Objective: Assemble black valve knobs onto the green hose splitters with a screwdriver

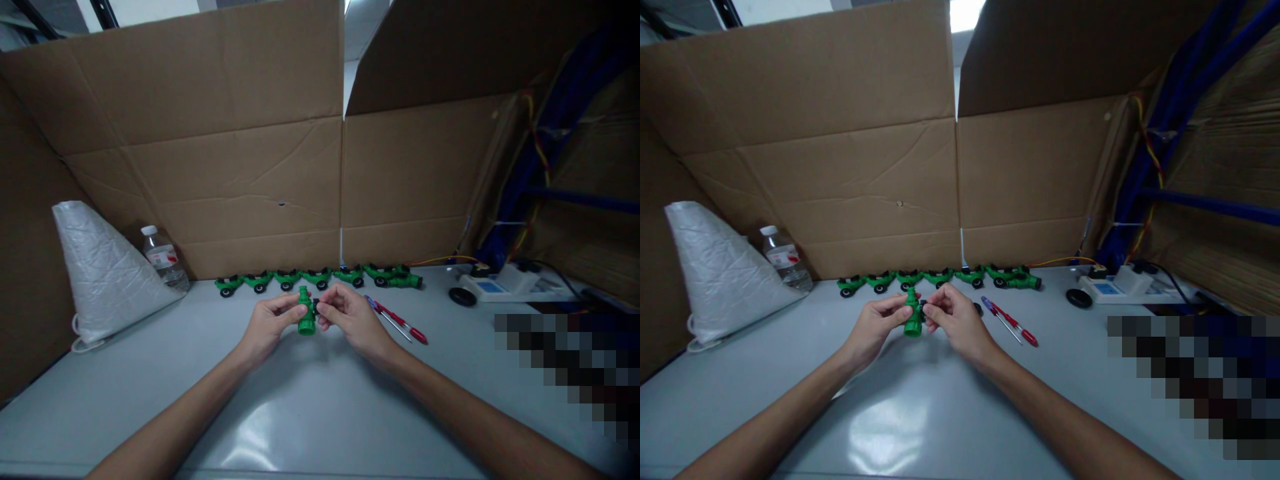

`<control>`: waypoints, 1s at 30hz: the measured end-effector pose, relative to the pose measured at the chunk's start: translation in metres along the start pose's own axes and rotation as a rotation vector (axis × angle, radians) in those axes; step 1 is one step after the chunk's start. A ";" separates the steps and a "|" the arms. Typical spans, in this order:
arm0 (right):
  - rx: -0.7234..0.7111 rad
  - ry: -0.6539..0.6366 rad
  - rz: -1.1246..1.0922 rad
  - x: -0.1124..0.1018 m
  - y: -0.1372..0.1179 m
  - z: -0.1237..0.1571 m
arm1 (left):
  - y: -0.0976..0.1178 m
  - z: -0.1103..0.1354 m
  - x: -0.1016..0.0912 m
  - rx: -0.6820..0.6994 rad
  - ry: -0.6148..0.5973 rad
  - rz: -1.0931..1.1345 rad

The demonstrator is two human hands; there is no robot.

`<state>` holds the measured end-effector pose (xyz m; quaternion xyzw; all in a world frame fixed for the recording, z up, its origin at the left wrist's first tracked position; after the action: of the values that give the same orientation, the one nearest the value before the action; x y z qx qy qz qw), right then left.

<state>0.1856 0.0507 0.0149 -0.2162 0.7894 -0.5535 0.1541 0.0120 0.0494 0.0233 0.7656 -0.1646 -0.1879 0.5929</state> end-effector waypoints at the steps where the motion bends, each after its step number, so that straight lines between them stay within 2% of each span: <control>1: 0.013 -0.027 0.032 0.000 -0.001 0.001 | -0.003 0.000 0.001 -0.018 0.015 0.054; 4: 0.034 -0.137 0.279 0.002 -0.007 0.005 | -0.011 0.000 0.002 -0.072 0.048 0.152; 8: 0.014 -0.167 0.478 0.002 -0.013 0.009 | -0.016 0.000 0.005 -0.104 0.015 0.165; 20: 0.024 -0.228 0.499 0.002 -0.022 0.008 | -0.013 0.002 0.010 -0.047 -0.068 0.235; 24: 0.022 -0.239 0.475 0.004 -0.020 0.008 | -0.012 0.002 0.008 -0.019 -0.041 0.147; 30: 0.052 -0.225 0.356 0.005 -0.014 0.005 | 0.007 0.004 0.011 0.075 -0.023 -0.082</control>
<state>0.1859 0.0403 0.0262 -0.1298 0.7784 -0.5102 0.3420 0.0194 0.0391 0.0277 0.7913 -0.1466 -0.2144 0.5536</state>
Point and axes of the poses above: each hand's wrist, its own z-axis away from the middle knuckle, its own x-axis out of the palm, y = z × x, the point moved 6 cm from there along -z, towards the middle knuckle, and after that the axes turned 14 degrees about -y, right-handed, at the moved point
